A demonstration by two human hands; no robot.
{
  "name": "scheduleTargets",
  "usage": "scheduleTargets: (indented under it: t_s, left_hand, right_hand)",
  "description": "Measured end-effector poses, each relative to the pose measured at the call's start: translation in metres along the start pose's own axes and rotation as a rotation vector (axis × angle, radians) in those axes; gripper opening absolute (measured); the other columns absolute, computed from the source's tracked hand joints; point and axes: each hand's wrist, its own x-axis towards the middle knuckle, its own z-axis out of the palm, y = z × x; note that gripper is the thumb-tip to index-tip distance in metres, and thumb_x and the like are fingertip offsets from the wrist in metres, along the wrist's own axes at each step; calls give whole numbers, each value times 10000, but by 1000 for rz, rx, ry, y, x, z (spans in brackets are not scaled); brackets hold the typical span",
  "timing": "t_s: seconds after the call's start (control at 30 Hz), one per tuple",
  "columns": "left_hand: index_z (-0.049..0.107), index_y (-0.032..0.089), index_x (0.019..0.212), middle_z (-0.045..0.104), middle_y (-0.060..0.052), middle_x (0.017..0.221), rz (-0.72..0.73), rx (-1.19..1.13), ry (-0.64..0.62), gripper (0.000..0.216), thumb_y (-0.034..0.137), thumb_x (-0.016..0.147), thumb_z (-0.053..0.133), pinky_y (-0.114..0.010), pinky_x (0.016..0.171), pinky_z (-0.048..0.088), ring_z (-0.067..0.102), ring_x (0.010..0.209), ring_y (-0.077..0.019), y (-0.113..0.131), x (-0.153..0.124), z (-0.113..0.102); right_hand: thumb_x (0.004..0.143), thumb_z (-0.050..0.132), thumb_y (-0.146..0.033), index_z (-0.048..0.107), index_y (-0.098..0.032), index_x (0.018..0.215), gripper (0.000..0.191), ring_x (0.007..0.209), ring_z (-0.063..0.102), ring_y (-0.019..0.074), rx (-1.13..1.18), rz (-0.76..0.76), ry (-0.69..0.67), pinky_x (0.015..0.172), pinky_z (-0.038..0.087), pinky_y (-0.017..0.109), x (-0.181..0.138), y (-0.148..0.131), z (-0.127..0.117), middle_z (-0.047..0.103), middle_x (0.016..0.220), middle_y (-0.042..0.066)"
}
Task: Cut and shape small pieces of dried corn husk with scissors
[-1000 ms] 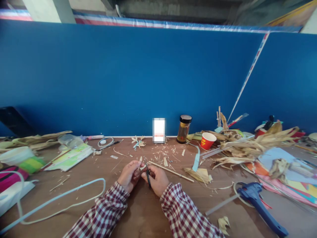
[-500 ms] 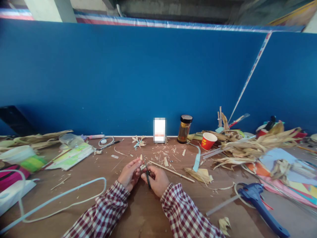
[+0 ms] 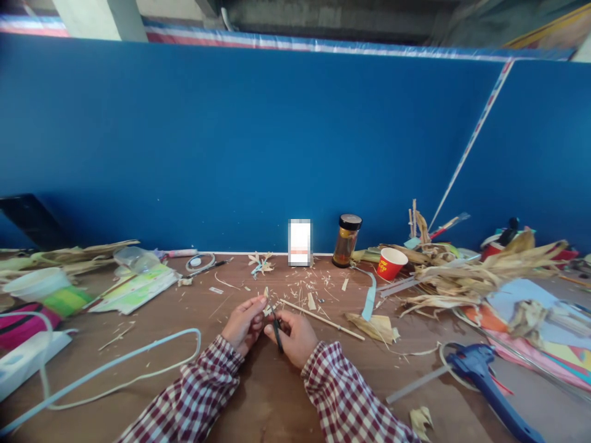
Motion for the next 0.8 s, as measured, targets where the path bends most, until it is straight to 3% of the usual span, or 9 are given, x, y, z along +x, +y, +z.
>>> scheduleTargets:
  t_s: [0.8]
  left_hand:
    - [602, 80, 687, 421, 69, 470, -25, -10, -30, 270, 209, 528, 777, -91, 314, 192, 306, 374, 9, 1, 0, -1]
  right_hand:
    - [775, 547, -453, 576, -175, 962, 336, 507, 446, 95, 54, 41, 1, 485, 386, 208, -1, -2, 0, 483, 565, -36]
